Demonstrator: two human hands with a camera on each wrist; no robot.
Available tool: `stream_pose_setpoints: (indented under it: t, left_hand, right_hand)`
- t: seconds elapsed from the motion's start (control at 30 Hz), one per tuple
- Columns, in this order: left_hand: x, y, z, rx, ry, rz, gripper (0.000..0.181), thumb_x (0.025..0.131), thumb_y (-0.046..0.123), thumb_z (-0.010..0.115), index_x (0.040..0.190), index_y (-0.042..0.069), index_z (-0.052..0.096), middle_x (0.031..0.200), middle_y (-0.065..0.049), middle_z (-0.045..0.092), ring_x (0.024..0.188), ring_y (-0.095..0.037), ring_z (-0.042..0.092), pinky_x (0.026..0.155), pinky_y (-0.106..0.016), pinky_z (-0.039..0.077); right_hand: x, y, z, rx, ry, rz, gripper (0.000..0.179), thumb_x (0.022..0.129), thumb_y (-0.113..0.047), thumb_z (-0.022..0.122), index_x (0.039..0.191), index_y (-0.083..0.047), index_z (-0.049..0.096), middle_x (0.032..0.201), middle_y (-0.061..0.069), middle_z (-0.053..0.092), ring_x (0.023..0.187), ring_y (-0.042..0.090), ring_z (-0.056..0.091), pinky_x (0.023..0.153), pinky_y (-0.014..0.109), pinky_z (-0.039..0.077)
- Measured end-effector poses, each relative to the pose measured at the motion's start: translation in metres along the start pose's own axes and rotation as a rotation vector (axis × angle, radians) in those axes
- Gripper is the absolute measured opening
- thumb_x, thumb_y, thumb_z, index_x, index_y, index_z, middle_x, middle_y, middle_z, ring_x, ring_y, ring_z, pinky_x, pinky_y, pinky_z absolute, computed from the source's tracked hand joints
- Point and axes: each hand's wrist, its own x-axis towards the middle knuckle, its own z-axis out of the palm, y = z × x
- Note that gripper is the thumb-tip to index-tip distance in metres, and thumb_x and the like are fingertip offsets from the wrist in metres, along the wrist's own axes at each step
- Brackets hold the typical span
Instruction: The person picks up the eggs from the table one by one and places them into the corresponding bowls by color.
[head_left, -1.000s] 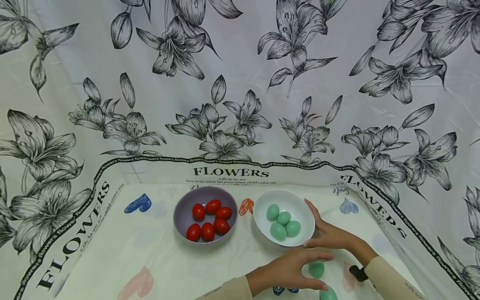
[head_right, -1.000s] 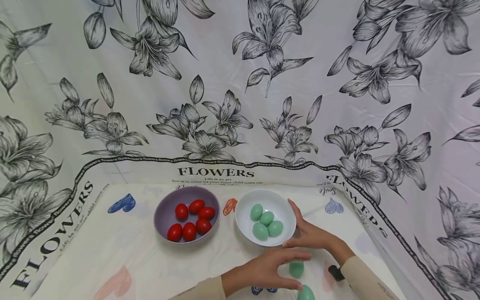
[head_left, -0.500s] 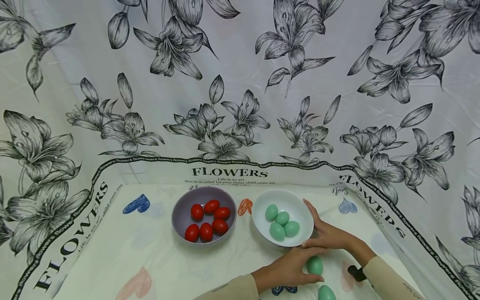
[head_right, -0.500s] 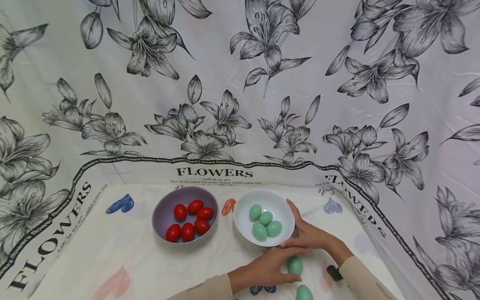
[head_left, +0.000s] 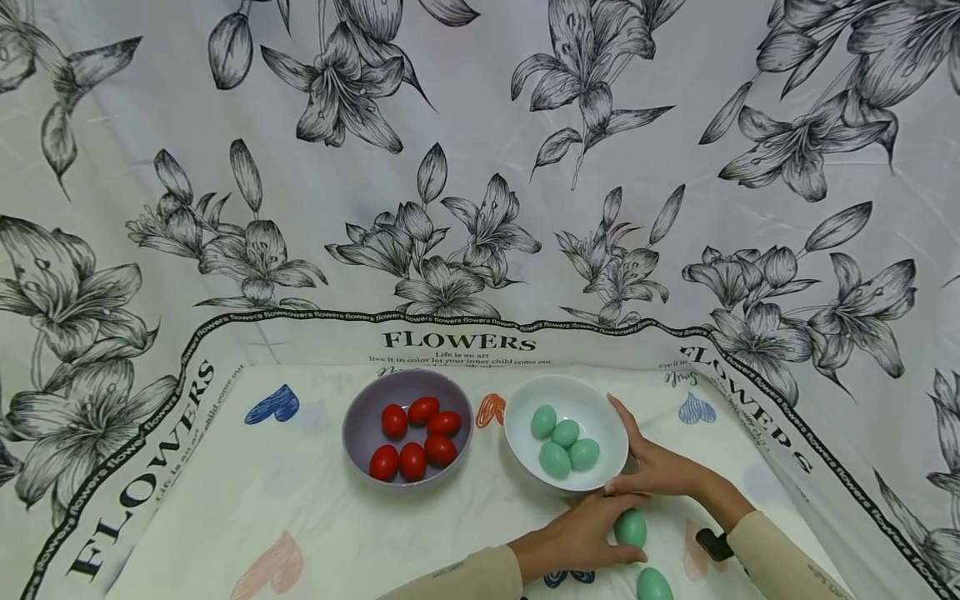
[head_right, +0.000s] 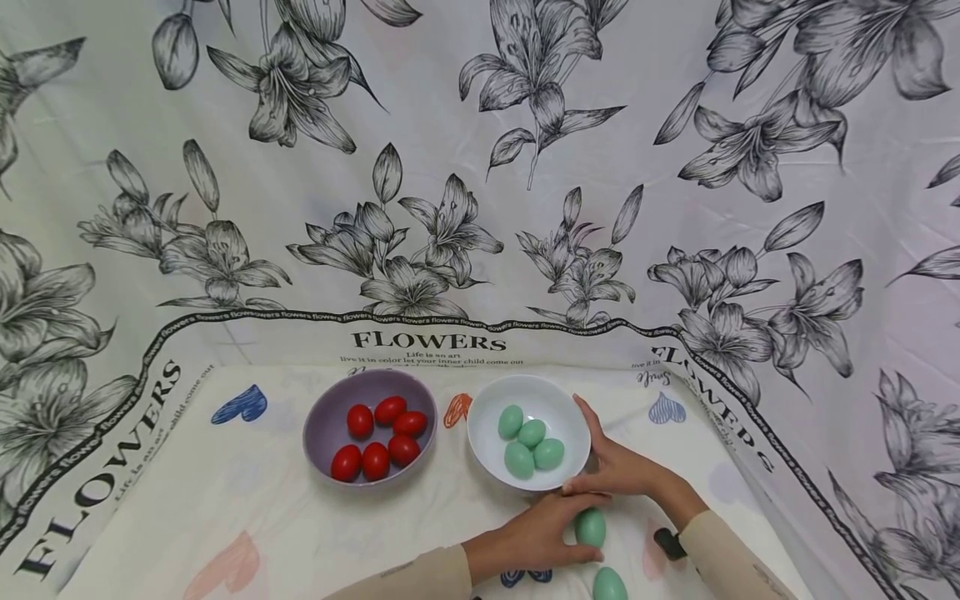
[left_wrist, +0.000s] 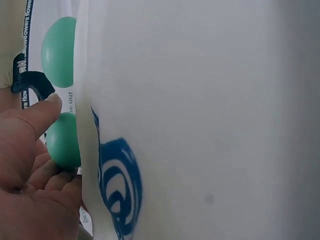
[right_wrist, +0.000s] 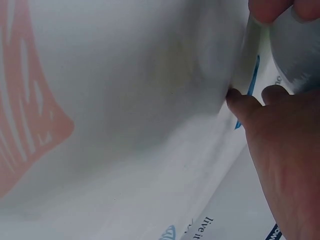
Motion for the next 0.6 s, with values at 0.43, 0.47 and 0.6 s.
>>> stream_pose_setpoints:
  t: [0.43,0.47,0.6]
  left_hand:
    - [-0.0024,0.0018,0.0026,0.029,0.053,-0.044,0.065,0.089,0.043,0.07,0.143,0.014,0.047,0.143,0.01,0.047,0.131,0.003,0.039,0.105,-0.013,0.033]
    - [-0.0023,0.0016,0.0028,0.028,0.053,-0.049,0.065,0.089,0.043,0.07,0.143,0.014,0.047,0.143,0.01,0.048,0.131,0.003,0.039,0.105,-0.013,0.034]
    - [-0.002,-0.0005,0.005,0.012,0.037,-0.065,0.068,0.088,0.043,0.071,0.144,0.016,0.045,0.144,0.011,0.046,0.131,0.003,0.039,0.105,-0.014,0.034]
  right_hand:
    - [0.0015,0.0006,0.0016,-0.003,0.008,-0.003,0.128,0.081,-0.02,0.082,0.152,-0.029,-0.024,0.163,0.011,-0.001,0.146,0.043,0.012,0.108,0.023,0.028]
    - [0.001,0.0004,0.0015,-0.003,0.008,0.001,0.128,0.081,-0.02,0.082,0.152,-0.03,-0.024,0.163,0.011,-0.001,0.145,0.043,0.012,0.108,0.024,0.029]
    - [0.0002,0.0022,0.0029,0.004,0.015,0.008,0.129,0.08,-0.019,0.083,0.152,-0.03,-0.023,0.163,0.011,-0.001,0.145,0.043,0.012,0.11,0.03,0.029]
